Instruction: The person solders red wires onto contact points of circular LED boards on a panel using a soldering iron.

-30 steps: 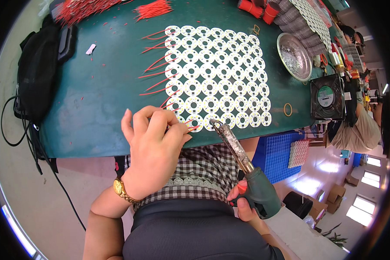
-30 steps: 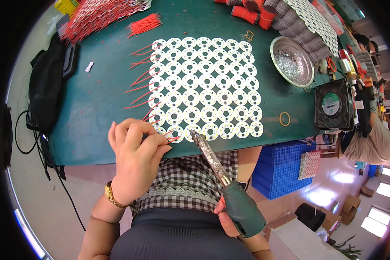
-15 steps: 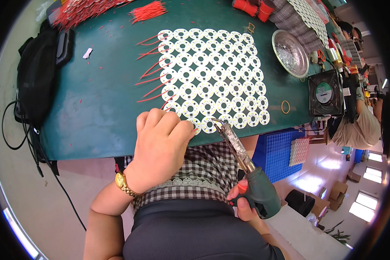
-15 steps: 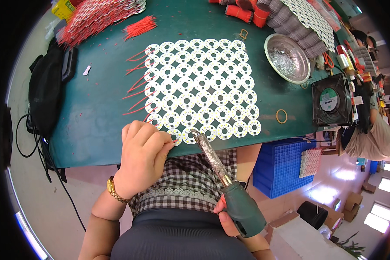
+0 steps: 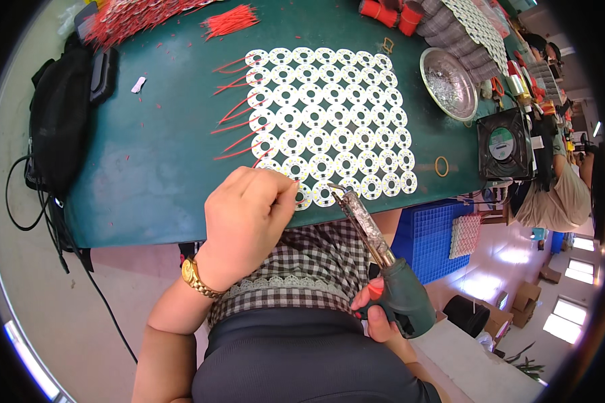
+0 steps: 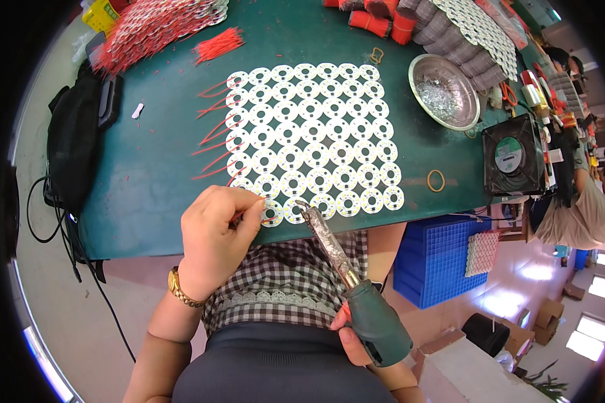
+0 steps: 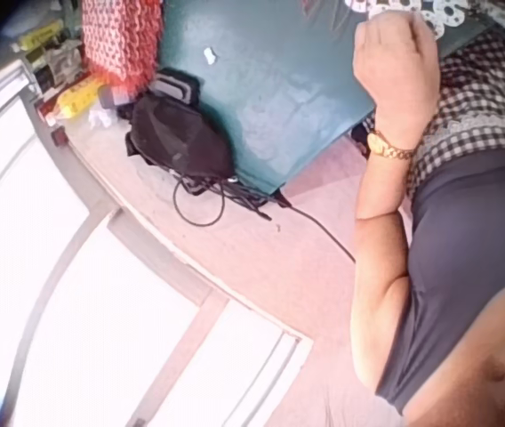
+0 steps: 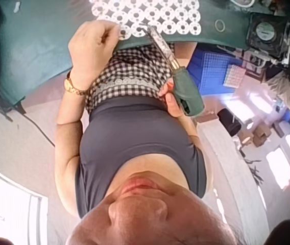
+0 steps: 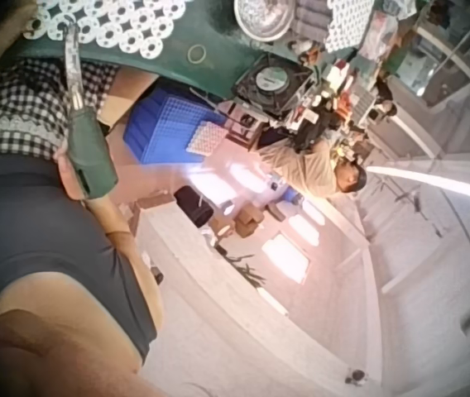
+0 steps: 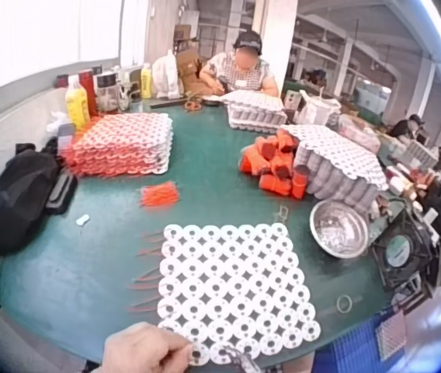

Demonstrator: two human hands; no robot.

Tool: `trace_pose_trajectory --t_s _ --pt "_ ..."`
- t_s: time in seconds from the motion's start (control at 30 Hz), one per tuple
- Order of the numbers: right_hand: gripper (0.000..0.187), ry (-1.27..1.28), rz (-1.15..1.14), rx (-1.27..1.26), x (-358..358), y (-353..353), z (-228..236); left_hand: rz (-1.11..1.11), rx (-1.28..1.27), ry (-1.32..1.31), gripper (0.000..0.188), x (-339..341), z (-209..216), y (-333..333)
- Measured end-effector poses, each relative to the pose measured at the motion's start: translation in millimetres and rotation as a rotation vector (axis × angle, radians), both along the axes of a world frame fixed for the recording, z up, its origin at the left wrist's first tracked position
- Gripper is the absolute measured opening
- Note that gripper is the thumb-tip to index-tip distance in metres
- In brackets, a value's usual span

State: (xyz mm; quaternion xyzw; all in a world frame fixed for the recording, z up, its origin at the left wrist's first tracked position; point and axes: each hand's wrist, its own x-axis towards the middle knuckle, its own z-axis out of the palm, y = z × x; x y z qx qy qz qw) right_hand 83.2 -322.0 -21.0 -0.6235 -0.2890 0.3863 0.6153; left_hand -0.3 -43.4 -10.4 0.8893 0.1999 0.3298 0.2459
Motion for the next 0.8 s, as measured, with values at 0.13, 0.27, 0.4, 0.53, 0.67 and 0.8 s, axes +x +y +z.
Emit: trace_pose_trajectory --t_s 0.13,0.27,0.4,0.53,0.67,0.8 --pt "0.047 -0.028 0.031 -0.010 3.3 -0.3 -0.3 0.056 -0.154 -0.132 0.015 6.1 10.3 -2.1" --pt "0.047 -0.078 0.019 0.012 4.5 9.1 -0.1 0.134 -0.085 -0.002 0.011 6.6 20.2 7.5" --pt "0.046 -0.093 0.045 -0.042 12.2 13.4 -4.7 0.123 -0.257 0.004 0.009 10.8 21.9 7.0" --pt "0.041 -0.198 0.094 -0.011 14.6 25.8 -10.8 0.161 -0.301 -0.012 0.009 11.8 12.3 7.3" --pt "0.038 -0.318 0.161 0.007 18.7 37.3 -9.1 0.219 -0.331 0.056 0.010 12.6 12.1 7.8" --pt "0.038 -0.451 0.134 0.046 18.7 39.9 -16.1 0.178 -0.341 0.117 0.009 11.2 11.7 10.8"
